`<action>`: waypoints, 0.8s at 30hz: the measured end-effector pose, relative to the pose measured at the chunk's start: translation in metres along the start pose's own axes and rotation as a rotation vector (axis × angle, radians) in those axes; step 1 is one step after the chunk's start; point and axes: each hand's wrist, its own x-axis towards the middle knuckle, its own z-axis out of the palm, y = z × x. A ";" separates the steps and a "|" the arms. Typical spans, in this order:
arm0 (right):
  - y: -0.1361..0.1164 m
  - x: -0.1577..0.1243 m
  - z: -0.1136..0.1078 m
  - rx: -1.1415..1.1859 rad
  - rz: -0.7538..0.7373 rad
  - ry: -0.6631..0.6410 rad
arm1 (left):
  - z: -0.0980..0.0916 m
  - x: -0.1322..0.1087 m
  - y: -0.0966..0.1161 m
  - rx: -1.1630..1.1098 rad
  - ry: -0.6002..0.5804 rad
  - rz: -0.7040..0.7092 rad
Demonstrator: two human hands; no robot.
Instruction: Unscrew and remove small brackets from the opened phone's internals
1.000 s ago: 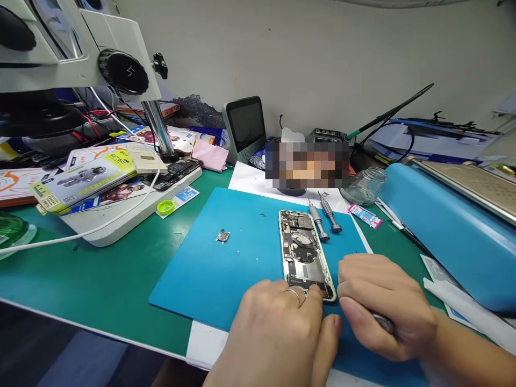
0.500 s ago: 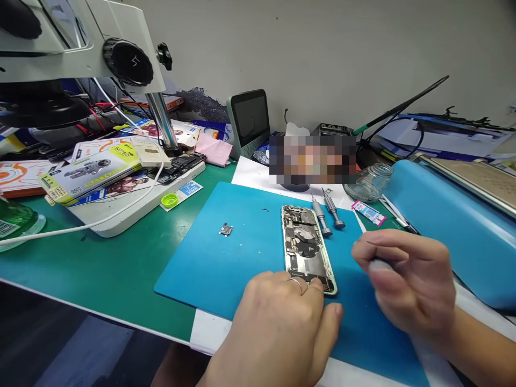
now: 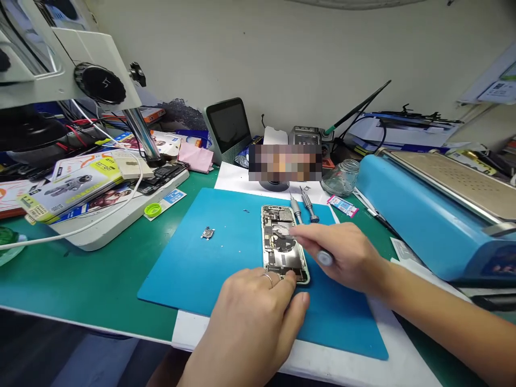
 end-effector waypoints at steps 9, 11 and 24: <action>0.053 0.051 0.004 -0.398 0.021 -0.193 | 0.005 -0.001 -0.002 0.004 0.048 0.040; 0.063 0.056 0.005 -0.449 0.042 -0.219 | 0.005 0.001 -0.002 0.001 0.068 0.053; 0.081 0.064 -0.012 -0.405 0.177 -0.162 | 0.006 0.004 -0.003 0.034 0.129 0.076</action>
